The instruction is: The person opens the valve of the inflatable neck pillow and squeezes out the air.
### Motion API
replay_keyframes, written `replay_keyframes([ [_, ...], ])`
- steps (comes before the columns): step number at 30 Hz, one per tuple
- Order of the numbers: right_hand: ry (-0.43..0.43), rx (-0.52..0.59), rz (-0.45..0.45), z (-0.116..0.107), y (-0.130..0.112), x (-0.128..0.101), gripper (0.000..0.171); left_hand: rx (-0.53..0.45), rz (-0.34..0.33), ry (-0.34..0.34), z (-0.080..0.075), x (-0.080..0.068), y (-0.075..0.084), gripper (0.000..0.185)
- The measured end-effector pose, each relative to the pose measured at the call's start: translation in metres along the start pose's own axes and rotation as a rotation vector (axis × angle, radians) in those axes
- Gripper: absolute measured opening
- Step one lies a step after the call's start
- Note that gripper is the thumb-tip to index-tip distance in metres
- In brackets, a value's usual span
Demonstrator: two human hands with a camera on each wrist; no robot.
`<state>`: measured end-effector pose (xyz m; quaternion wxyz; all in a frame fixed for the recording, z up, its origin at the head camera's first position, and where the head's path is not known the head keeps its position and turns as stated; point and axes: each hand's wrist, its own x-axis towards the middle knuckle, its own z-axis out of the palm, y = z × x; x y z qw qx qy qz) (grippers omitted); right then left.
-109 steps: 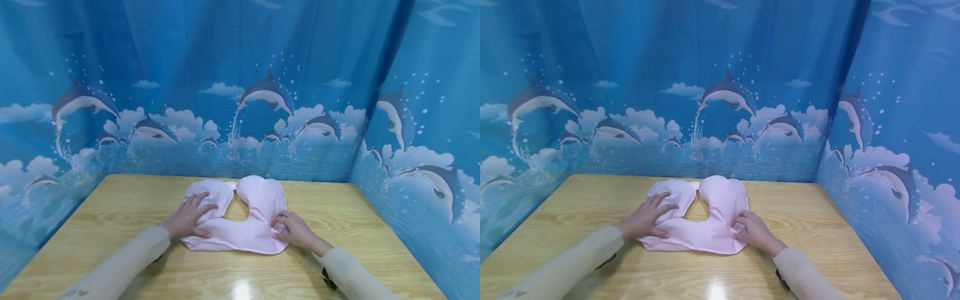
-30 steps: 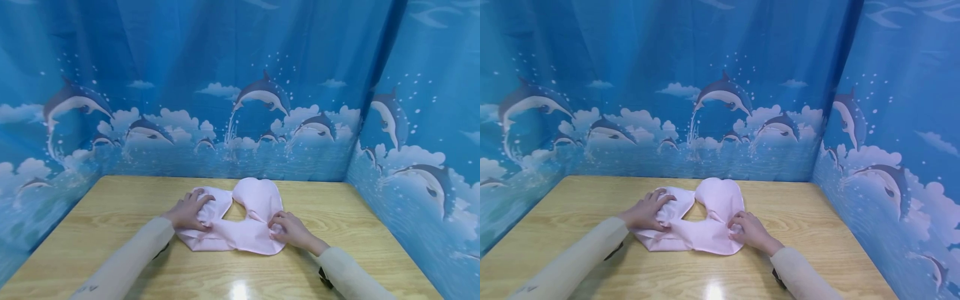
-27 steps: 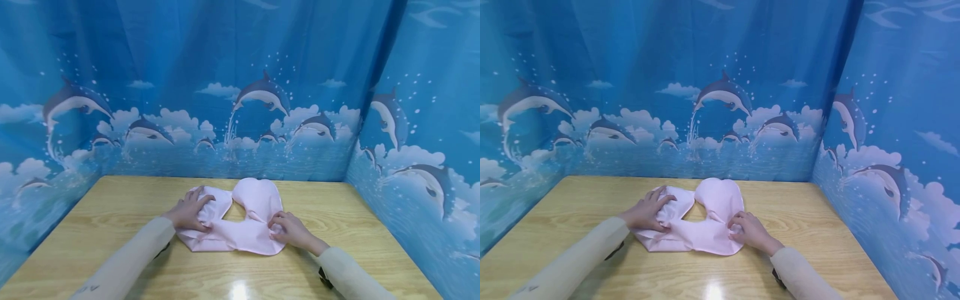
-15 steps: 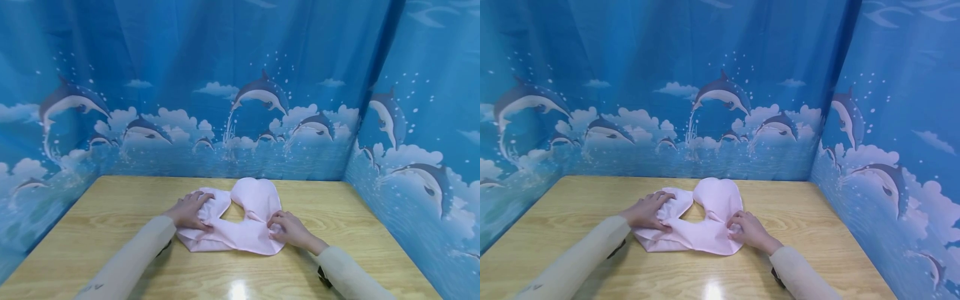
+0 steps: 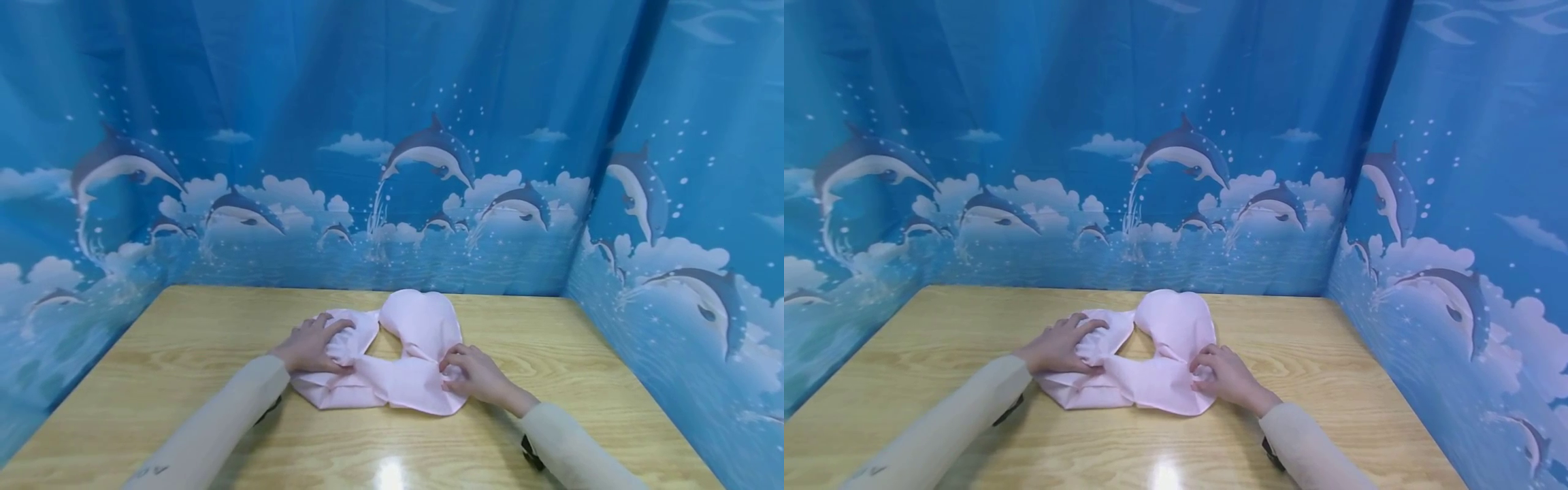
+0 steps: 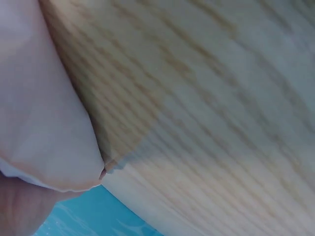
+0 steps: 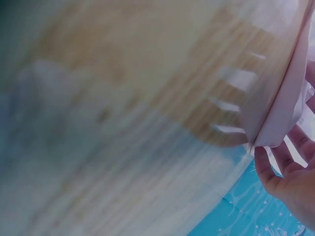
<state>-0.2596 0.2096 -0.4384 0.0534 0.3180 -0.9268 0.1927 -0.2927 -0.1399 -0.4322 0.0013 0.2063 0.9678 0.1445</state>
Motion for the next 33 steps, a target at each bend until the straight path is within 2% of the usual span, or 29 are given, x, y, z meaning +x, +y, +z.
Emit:
replay_keyframes([
  [7,-0.003,0.000,0.006,0.000,-0.001,0.000,0.016,-0.018,-0.006,0.011,0.002,0.000,0.002,0.073],
  [16,-0.003,-0.004,0.011,-0.002,-0.002,0.000,0.016,-0.010,0.072,0.094,0.007,-0.003,0.001,0.069],
  [25,-0.014,0.002,0.019,-0.002,-0.002,0.000,0.016,-0.024,0.152,0.126,0.008,-0.010,0.004,0.068],
  [29,-0.020,0.002,0.027,-0.001,-0.002,0.000,0.016,-0.023,0.179,0.108,0.009,-0.013,0.001,0.070],
  [33,-0.024,0.003,0.031,-0.001,-0.001,0.000,0.015,-0.049,0.165,0.034,0.007,-0.017,-0.005,0.082],
])
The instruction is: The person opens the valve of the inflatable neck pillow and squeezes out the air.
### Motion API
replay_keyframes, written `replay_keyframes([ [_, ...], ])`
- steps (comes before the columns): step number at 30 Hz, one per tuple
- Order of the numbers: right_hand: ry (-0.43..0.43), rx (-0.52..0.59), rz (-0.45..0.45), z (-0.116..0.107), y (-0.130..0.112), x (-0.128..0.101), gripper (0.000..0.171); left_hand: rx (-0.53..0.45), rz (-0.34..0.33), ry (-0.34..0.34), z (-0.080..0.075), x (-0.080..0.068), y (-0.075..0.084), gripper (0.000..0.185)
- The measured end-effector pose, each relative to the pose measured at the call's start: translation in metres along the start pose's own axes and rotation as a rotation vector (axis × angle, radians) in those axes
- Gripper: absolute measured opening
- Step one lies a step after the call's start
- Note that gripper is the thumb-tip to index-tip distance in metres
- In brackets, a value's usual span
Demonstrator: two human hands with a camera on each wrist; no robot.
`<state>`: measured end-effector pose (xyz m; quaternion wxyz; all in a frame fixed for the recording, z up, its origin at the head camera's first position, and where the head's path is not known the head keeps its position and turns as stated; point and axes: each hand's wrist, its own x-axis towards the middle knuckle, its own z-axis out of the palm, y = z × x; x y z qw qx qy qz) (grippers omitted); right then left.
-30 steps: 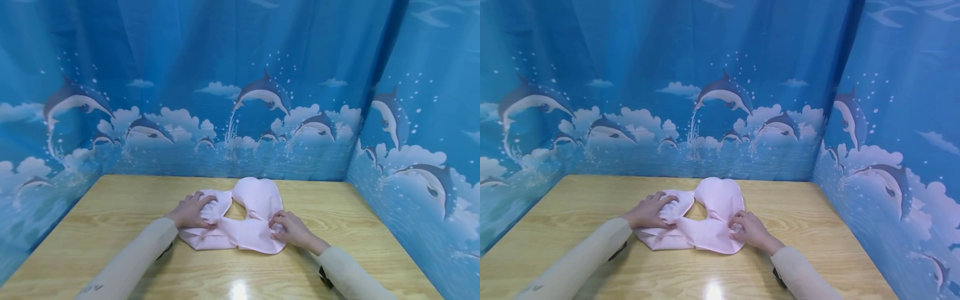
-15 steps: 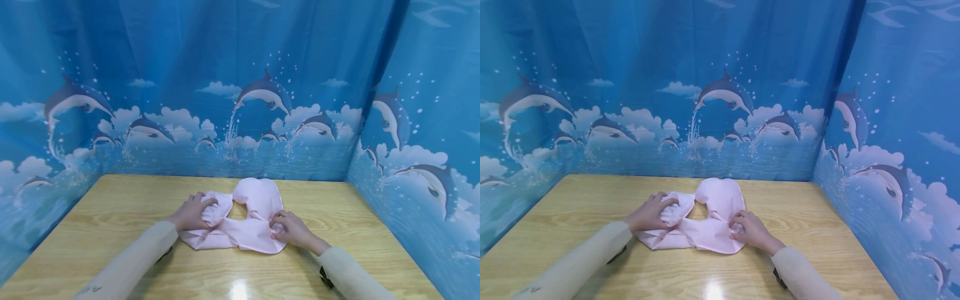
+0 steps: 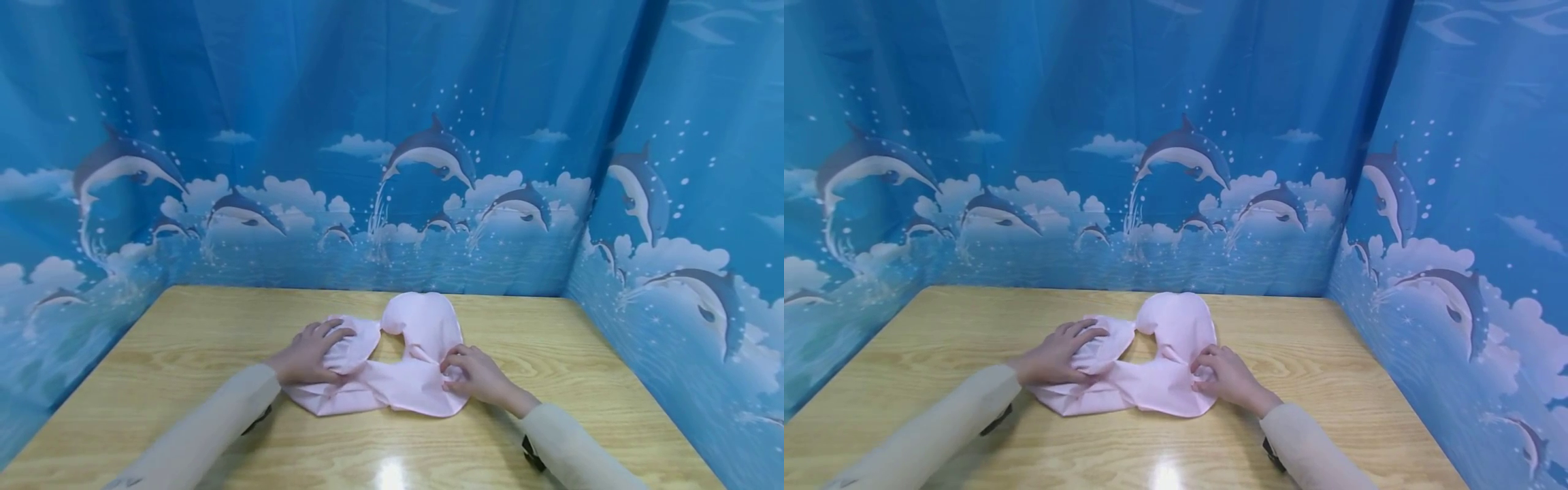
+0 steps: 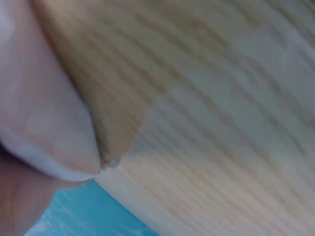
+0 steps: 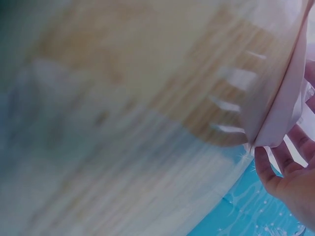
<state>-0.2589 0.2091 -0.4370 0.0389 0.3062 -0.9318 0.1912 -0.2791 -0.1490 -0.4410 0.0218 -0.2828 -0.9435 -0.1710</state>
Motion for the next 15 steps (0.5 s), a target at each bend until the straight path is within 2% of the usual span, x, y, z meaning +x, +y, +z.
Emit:
replay_keyframes([
  [4,-0.006,0.002,0.004,0.000,0.001,0.000,0.015,-0.035,0.001,-0.093,-0.008,-0.005,-0.002,0.098],
  [9,-0.008,0.006,0.005,0.000,0.001,0.001,0.015,-0.033,0.076,-0.170,-0.020,-0.011,-0.004,0.110],
  [12,-0.011,0.012,0.010,0.000,0.000,0.001,0.015,-0.032,0.104,-0.230,-0.029,-0.016,-0.001,0.114],
  [15,-0.017,0.018,0.017,0.000,0.000,0.001,0.014,-0.024,0.095,-0.297,-0.037,-0.020,0.004,0.120],
])
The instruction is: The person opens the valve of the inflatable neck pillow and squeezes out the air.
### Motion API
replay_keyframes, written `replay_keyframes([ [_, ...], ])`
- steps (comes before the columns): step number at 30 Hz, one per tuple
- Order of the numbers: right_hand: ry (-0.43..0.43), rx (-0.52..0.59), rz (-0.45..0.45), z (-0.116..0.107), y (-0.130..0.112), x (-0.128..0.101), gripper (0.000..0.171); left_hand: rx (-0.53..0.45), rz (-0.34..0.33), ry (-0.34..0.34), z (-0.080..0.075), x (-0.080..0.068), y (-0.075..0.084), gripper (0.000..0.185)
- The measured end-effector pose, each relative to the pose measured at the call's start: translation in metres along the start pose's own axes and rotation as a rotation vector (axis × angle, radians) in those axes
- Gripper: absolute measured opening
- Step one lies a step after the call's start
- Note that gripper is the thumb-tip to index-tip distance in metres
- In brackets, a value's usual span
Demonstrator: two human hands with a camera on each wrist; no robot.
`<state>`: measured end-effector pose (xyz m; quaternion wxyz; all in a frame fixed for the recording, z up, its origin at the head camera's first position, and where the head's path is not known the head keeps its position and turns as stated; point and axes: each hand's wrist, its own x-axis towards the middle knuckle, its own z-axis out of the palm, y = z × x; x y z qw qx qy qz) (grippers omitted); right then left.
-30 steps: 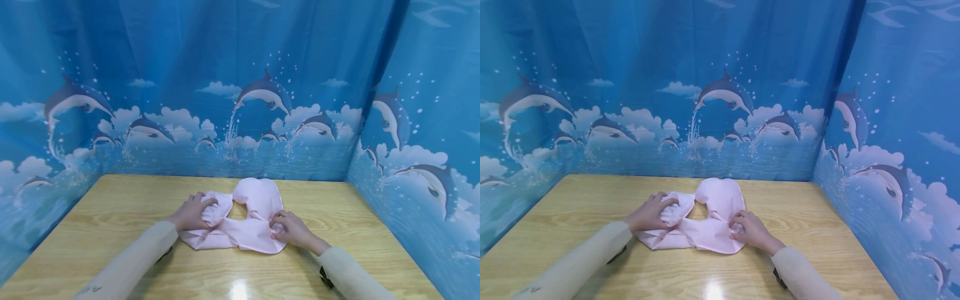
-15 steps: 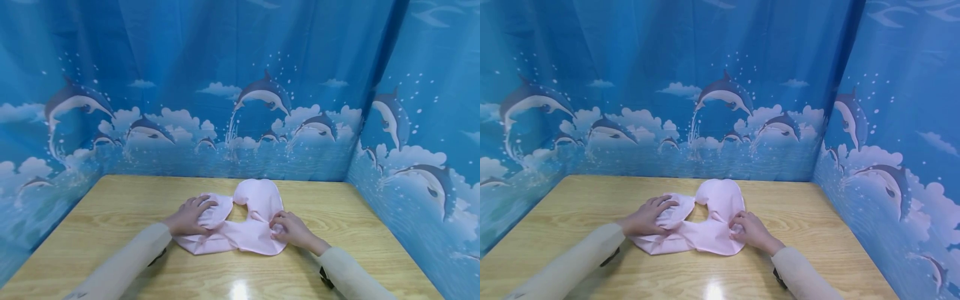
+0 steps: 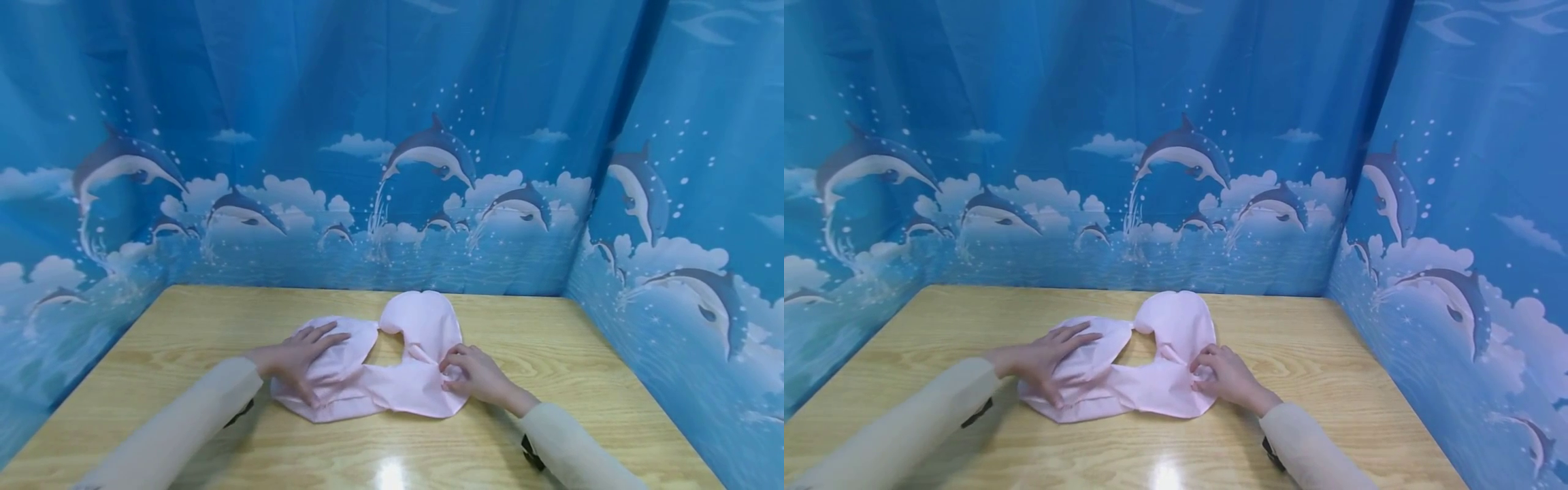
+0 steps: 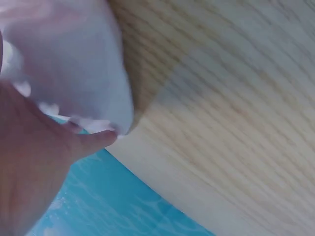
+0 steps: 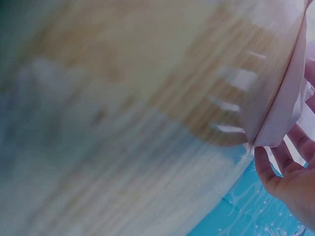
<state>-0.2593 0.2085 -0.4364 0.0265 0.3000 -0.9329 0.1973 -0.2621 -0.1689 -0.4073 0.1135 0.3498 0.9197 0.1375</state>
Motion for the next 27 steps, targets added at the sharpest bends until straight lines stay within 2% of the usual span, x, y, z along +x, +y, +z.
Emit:
replay_keyframes([
  [4,-0.005,0.003,0.002,-0.001,-0.002,0.001,0.014,0.011,-0.049,-0.062,-0.003,-0.006,0.005,0.128],
  [8,-0.013,0.009,0.003,-0.003,-0.002,0.001,0.014,0.040,-0.045,-0.052,0.001,-0.007,0.004,0.130],
  [13,-0.018,0.010,0.005,-0.002,-0.001,0.001,0.015,0.110,0.031,0.030,0.010,-0.005,-0.003,0.127],
  [17,-0.016,0.010,0.009,-0.001,0.000,0.001,0.016,0.127,0.054,0.095,0.018,-0.002,-0.012,0.119],
  [24,-0.006,0.005,0.005,0.000,0.001,0.000,0.016,0.124,0.115,0.287,0.029,0.004,-0.020,0.108],
  [27,0.002,0.005,-0.003,0.000,0.001,0.000,0.016,0.131,0.117,0.343,0.033,0.009,-0.023,0.100],
])
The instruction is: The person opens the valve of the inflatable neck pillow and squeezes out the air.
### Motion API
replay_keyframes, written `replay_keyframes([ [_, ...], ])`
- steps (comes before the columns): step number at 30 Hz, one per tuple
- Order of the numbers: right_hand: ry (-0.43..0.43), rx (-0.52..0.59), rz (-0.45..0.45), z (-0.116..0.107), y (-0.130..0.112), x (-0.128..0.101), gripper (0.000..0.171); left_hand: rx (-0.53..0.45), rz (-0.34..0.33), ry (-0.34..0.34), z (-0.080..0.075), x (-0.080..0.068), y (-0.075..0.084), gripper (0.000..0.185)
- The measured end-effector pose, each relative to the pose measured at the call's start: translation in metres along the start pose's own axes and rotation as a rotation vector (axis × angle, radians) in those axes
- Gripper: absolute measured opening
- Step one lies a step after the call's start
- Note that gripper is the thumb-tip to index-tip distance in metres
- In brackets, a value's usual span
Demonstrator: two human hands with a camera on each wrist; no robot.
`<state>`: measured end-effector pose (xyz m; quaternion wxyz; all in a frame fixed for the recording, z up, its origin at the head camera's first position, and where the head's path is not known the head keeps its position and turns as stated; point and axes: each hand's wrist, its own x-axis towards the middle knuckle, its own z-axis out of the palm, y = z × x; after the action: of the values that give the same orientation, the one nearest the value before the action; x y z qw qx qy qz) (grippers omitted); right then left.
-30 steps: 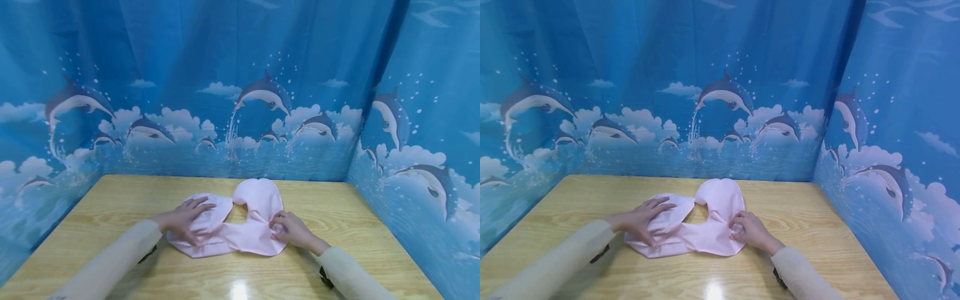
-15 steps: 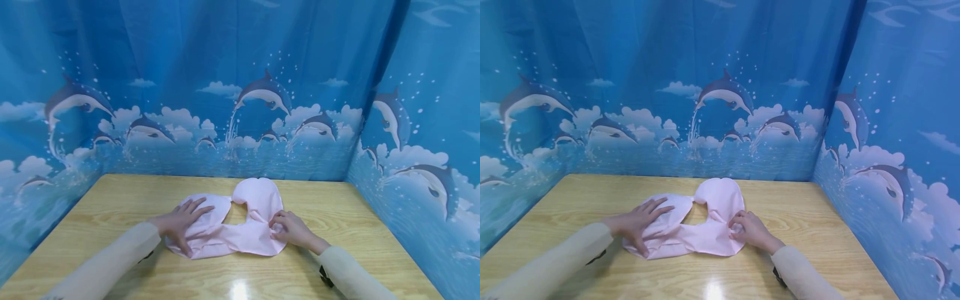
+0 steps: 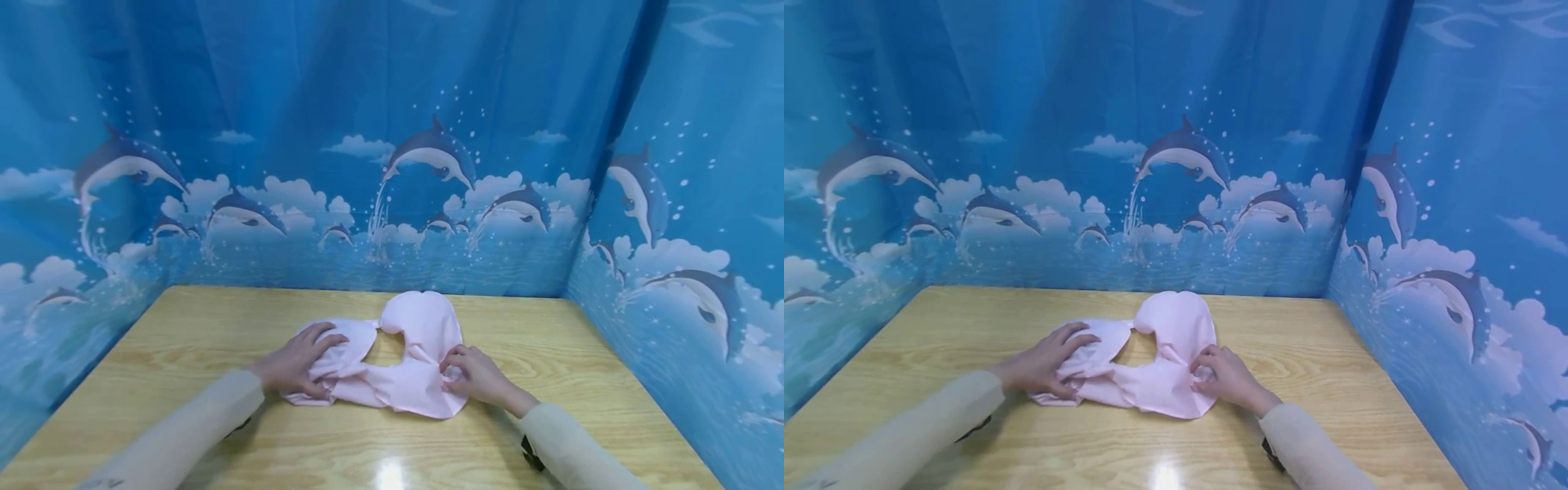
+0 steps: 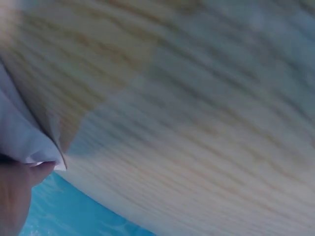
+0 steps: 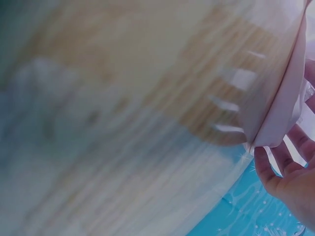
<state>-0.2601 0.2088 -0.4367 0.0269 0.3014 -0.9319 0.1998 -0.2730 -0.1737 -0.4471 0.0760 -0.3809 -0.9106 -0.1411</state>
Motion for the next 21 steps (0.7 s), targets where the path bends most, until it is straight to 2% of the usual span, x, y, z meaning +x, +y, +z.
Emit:
replay_keyframes([
  [2,0.003,-0.003,-0.003,0.0002,0.0000,0.0001,0.015,-0.016,-0.010,0.016,0.0031,0.0019,-0.0018,0.097],
  [9,-0.001,0.002,-0.002,-0.0009,-0.0012,0.0000,0.016,-0.089,-0.067,0.010,0.0075,0.0071,-0.0041,0.081],
  [17,-0.002,-0.002,-0.005,-0.0004,-0.0006,-0.0004,0.016,-0.088,-0.052,0.016,0.0079,0.0100,-0.0035,0.072],
  [21,0.003,-0.004,-0.014,-0.0005,-0.0008,-0.0006,0.016,-0.087,-0.059,-0.010,0.0059,0.0100,-0.0036,0.073],
])
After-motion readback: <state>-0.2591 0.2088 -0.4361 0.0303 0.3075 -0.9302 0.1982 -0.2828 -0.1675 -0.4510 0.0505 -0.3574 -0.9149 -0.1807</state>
